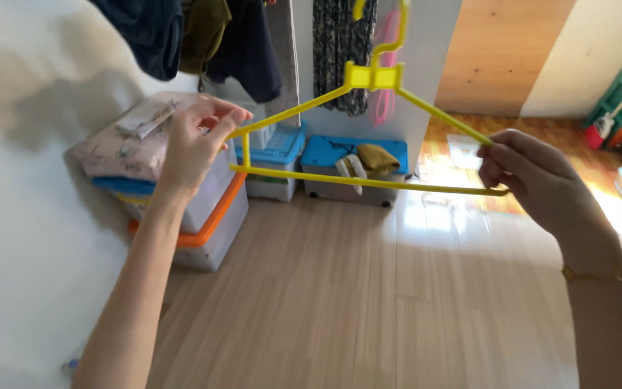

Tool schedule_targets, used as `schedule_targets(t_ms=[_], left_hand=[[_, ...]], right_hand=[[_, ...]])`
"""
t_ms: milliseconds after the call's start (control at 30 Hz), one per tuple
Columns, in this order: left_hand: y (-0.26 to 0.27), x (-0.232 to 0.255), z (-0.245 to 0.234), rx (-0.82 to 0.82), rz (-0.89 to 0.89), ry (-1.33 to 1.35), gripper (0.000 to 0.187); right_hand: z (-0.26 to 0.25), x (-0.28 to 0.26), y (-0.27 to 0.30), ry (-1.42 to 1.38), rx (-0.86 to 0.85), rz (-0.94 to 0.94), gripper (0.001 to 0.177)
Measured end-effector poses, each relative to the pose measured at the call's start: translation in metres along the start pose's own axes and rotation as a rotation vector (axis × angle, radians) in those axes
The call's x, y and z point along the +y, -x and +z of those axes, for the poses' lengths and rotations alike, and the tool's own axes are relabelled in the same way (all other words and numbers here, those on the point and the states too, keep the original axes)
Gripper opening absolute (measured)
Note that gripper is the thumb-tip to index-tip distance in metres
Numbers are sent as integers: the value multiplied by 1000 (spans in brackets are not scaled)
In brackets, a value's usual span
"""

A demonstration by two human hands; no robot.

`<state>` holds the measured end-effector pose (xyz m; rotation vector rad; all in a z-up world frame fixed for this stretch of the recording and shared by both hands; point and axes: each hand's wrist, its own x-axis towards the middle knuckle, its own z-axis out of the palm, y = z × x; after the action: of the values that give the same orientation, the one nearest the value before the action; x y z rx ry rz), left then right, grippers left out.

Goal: Removing various clothing items from hangers and placing them onto a bed.

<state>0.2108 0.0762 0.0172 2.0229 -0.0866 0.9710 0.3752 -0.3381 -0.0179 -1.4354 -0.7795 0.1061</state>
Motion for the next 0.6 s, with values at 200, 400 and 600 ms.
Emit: schedule_targets(t_ms=[200,400,600], left_hand=[[-87,-69,48,39,-151,40,21],[-166,-114,65,170,-209,-43,32],[-214,-209,58,335,-196,-205,56]], right_hand=[[-44,56,-129,27,-3,-56,19],[-59,105,-297,-17,-104,-68,21],[-4,138,-427,-29,-105,-172,21]])
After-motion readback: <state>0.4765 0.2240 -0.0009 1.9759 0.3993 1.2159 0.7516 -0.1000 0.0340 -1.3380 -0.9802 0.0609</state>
